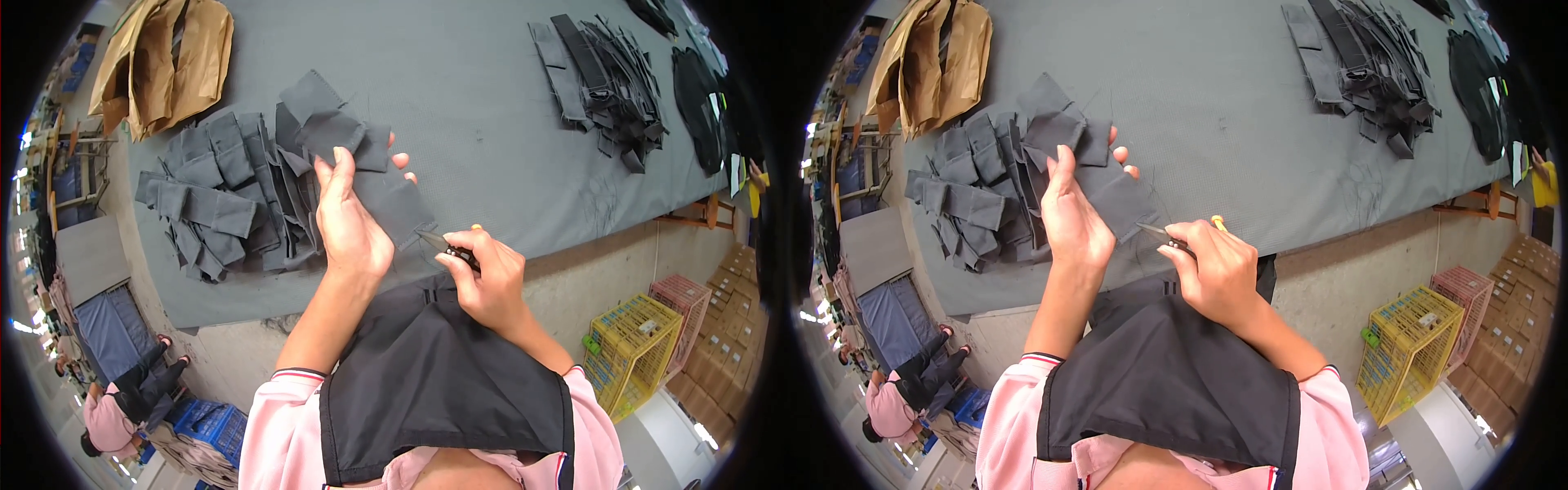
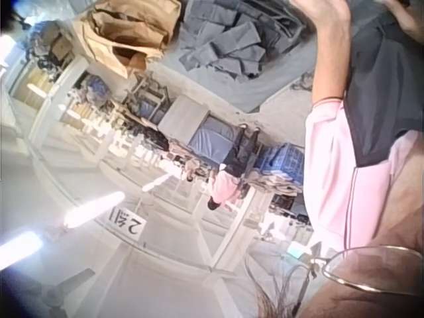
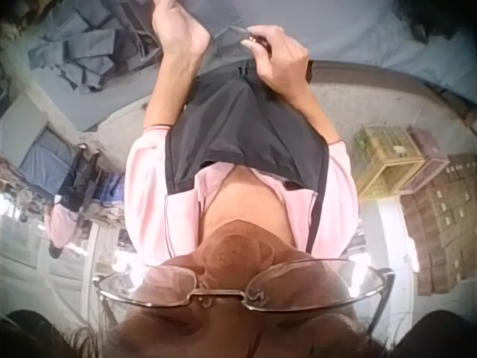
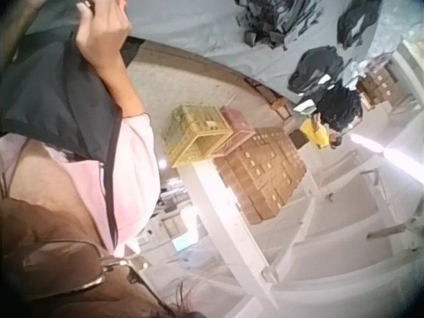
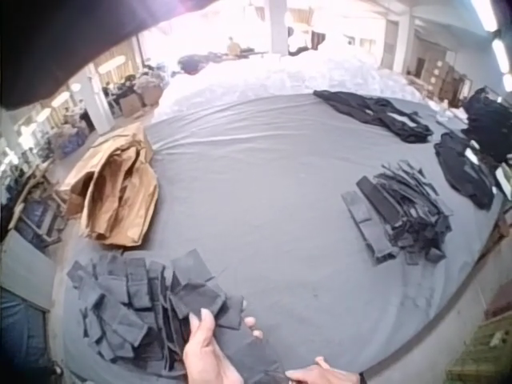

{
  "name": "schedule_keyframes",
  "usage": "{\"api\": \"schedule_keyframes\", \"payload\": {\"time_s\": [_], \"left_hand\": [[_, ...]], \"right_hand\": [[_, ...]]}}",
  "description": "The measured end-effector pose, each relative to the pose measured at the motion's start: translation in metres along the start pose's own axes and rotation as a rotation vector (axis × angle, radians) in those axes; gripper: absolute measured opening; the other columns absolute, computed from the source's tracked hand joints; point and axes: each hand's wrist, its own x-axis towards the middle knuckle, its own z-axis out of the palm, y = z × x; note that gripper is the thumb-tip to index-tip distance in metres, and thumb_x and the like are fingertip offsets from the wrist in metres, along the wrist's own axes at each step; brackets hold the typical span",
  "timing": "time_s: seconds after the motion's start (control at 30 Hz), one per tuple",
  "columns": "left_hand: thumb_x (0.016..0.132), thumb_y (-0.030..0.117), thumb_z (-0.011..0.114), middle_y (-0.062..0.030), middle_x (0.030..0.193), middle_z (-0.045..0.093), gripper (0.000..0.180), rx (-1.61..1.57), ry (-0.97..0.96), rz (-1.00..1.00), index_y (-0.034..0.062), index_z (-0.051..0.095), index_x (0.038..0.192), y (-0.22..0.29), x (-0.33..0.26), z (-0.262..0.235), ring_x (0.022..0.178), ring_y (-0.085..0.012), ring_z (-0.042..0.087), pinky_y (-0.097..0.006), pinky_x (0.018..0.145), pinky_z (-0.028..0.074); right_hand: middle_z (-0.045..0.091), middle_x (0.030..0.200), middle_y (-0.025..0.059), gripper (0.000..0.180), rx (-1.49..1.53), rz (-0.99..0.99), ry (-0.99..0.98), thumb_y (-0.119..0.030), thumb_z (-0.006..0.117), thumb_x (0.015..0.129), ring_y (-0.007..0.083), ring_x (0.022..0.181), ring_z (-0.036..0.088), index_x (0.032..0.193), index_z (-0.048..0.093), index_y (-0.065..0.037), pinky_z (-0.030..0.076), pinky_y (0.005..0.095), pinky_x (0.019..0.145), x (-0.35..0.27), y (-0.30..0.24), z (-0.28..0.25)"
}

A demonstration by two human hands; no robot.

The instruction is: Using a small handheld tool to trim or cut along the edges of black fabric strips at a workstation.

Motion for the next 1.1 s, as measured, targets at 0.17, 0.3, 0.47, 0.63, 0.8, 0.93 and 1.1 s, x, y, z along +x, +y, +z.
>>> {"api": "schedule_keyframes", "payload": {"time_s": [0.17,0.3,0.47,0.63,0.8,0.93,1.1], "left_hand": [[0.100,0.031,0.040,-0.0084,0.110,0.057,0.028,0.049,-0.085,-0.094,0.0142,0.035,0.122,0.002,0.005,0.000,0.092,-0.0205,0.059,-0.040,0.078,0.050],[0.100,0.031,0.040,-0.0082,0.110,0.056,0.029,0.034,-0.120,-0.099,0.0148,0.034,0.123,0.004,0.003,0.000,0.092,-0.0201,0.059,-0.040,0.078,0.050],[0.101,0.030,0.036,-0.0137,0.113,0.056,0.032,0.045,-0.096,-0.094,0.0066,0.042,0.121,0.004,0.006,-0.001,0.094,-0.0242,0.059,-0.042,0.079,0.052],[0.100,0.031,0.038,-0.0115,0.112,0.055,0.030,0.016,-0.104,-0.133,0.0110,0.038,0.123,0.002,0.008,-0.005,0.094,-0.0229,0.058,-0.041,0.080,0.051],[0.099,0.031,0.040,-0.0097,0.112,0.054,0.031,0.017,-0.095,-0.166,0.0154,0.034,0.125,0.003,0.010,-0.006,0.095,-0.0224,0.058,-0.042,0.081,0.051],[0.100,0.031,0.037,-0.0144,0.116,0.055,0.032,0.021,-0.108,-0.158,0.0077,0.042,0.120,0.002,0.007,-0.005,0.099,-0.0253,0.058,-0.045,0.084,0.051],[0.100,0.030,0.038,-0.0144,0.119,0.054,0.032,0.063,-0.175,-0.177,0.0075,0.042,0.122,0.006,0.006,-0.006,0.101,-0.0259,0.058,-0.046,0.085,0.051]], "right_hand": [[0.062,0.071,0.0079,0.021,0.085,0.087,-0.142,-0.005,0.072,0.072,0.0198,0.057,0.061,0.088,0.059,-0.002,0.046,0.0279,0.052,0.006,-0.004,-0.007],[0.063,0.071,0.0081,0.024,0.057,0.045,-0.248,-0.004,0.073,0.071,0.0187,0.059,0.062,0.089,0.058,-0.002,0.046,0.0276,0.052,0.010,-0.004,-0.006],[0.063,0.072,0.0074,0.024,-0.035,-0.059,-0.242,-0.005,0.074,0.069,0.0203,0.060,0.062,0.088,0.059,-0.003,0.046,0.0292,0.053,0.015,-0.005,-0.004],[0.064,0.073,0.0066,0.024,-0.160,-0.160,-0.225,-0.006,0.075,0.068,0.0210,0.062,0.063,0.086,0.060,-0.004,0.045,0.0299,0.055,0.009,-0.001,-0.004],[0.064,0.074,0.0049,0.021,0.025,-0.085,-0.094,-0.010,0.073,0.070,0.0191,0.058,0.058,0.086,0.061,-0.004,0.041,0.0303,0.053,0.001,0.007,-0.008],[0.064,0.074,0.0060,0.020,-0.015,-0.124,-0.185,-0.009,0.073,0.071,0.0200,0.060,0.060,0.086,0.061,-0.004,0.044,0.0301,0.054,0.012,0.008,-0.004],[0.059,0.071,0.0055,0.034,0.215,0.140,-0.189,-0.004,0.074,0.069,0.0161,0.056,0.053,0.100,0.058,-0.003,0.048,0.0294,0.063,0.017,0.003,-0.011]]}}
